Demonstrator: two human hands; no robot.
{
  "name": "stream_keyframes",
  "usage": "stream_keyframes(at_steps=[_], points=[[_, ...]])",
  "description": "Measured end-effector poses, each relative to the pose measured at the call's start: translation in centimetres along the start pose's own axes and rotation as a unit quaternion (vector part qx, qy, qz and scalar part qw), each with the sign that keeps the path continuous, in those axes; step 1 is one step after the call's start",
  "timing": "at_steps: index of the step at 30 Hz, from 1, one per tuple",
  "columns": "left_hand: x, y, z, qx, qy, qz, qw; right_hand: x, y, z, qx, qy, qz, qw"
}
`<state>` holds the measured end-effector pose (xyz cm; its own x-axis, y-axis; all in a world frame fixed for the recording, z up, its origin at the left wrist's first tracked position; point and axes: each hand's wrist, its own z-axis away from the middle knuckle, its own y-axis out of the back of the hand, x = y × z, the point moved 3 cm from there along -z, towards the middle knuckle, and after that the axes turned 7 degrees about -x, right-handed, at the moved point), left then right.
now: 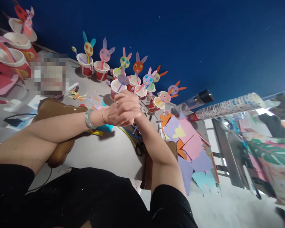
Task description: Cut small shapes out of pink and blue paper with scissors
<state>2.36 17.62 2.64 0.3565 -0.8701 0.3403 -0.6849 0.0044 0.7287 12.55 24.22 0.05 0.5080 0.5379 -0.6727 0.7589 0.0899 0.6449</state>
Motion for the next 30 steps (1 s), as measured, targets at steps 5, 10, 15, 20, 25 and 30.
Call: stream_keyframes(at_steps=[5, 10, 15, 20, 25, 30], points=[[0.9, -0.3, 0.3, -0.005, -0.162, -0.063, 0.985, -1.9, -4.3, -4.2, -0.063, 0.069, 0.105, 0.990], [1.5, 0.3, -0.2, -0.039, -0.167, -0.072, 0.982, -3.5, -7.3, -7.2, -0.103, 0.105, 0.128, 0.981], [2.2, 1.2, -0.6, -0.082, -0.160, -0.094, 0.979, -3.8, -9.0, -9.1, -0.119, 0.089, 0.146, 0.978], [2.0, 1.4, -0.5, -0.087, -0.173, -0.147, 0.970, -3.7, -9.8, -9.9, -0.118, 0.105, 0.143, 0.977], [2.2, 1.7, -0.6, -0.057, -0.162, -0.166, 0.971, -3.5, -10.1, -10.2, -0.114, 0.100, 0.152, 0.977], [2.5, 2.0, -1.1, -0.116, -0.120, -0.153, 0.974, -3.4, -10.0, -9.8, -0.127, 0.067, 0.162, 0.976]])
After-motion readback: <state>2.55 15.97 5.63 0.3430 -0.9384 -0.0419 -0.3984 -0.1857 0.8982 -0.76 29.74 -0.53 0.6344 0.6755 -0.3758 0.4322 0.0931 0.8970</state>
